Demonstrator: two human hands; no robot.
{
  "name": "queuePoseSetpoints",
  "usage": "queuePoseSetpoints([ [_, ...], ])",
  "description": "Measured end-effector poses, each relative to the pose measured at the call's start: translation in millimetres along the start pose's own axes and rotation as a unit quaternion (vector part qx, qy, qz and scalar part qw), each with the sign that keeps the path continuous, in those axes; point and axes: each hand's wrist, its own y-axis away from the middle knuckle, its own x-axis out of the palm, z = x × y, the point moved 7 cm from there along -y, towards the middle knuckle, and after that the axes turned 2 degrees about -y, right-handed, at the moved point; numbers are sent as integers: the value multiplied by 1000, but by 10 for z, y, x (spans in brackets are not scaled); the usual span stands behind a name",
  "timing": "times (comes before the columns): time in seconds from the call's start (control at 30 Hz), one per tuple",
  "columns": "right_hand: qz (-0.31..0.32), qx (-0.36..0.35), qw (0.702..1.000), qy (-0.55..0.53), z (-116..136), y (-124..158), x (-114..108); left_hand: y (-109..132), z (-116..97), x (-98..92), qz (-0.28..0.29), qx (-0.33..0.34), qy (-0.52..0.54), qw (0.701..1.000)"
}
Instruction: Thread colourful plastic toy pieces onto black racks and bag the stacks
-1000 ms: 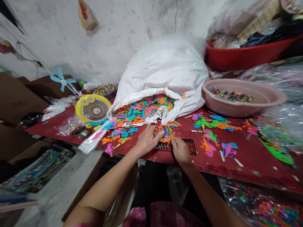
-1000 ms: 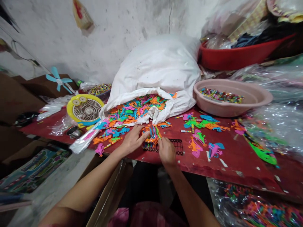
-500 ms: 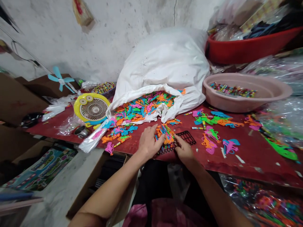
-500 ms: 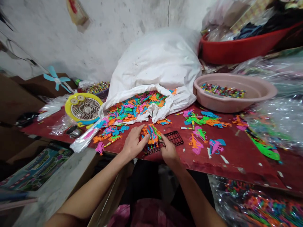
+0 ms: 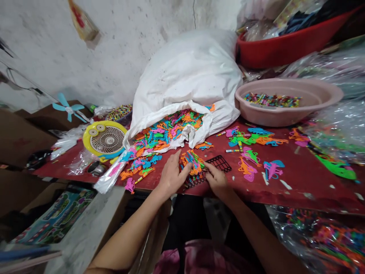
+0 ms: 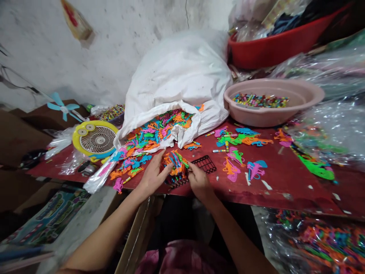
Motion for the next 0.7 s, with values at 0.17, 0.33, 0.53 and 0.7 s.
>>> queuePoseSetpoints([
  [0.17, -13, 14, 999, -34, 69, -158, -167, 52, -306, -169, -42, 137, 12, 990],
  [0.33, -11, -4, 1000, 3, 166, -109, -131, 132, -450, -76, 26, 167, -107, 980],
  [0.53, 16, -14, 1000, -4, 309, 74, 13, 171, -249, -233, 64, 162, -179, 968],
  [0.7, 21, -27, 999, 16, 231, -131, 14, 176, 87, -366, 91, 145, -176, 969],
])
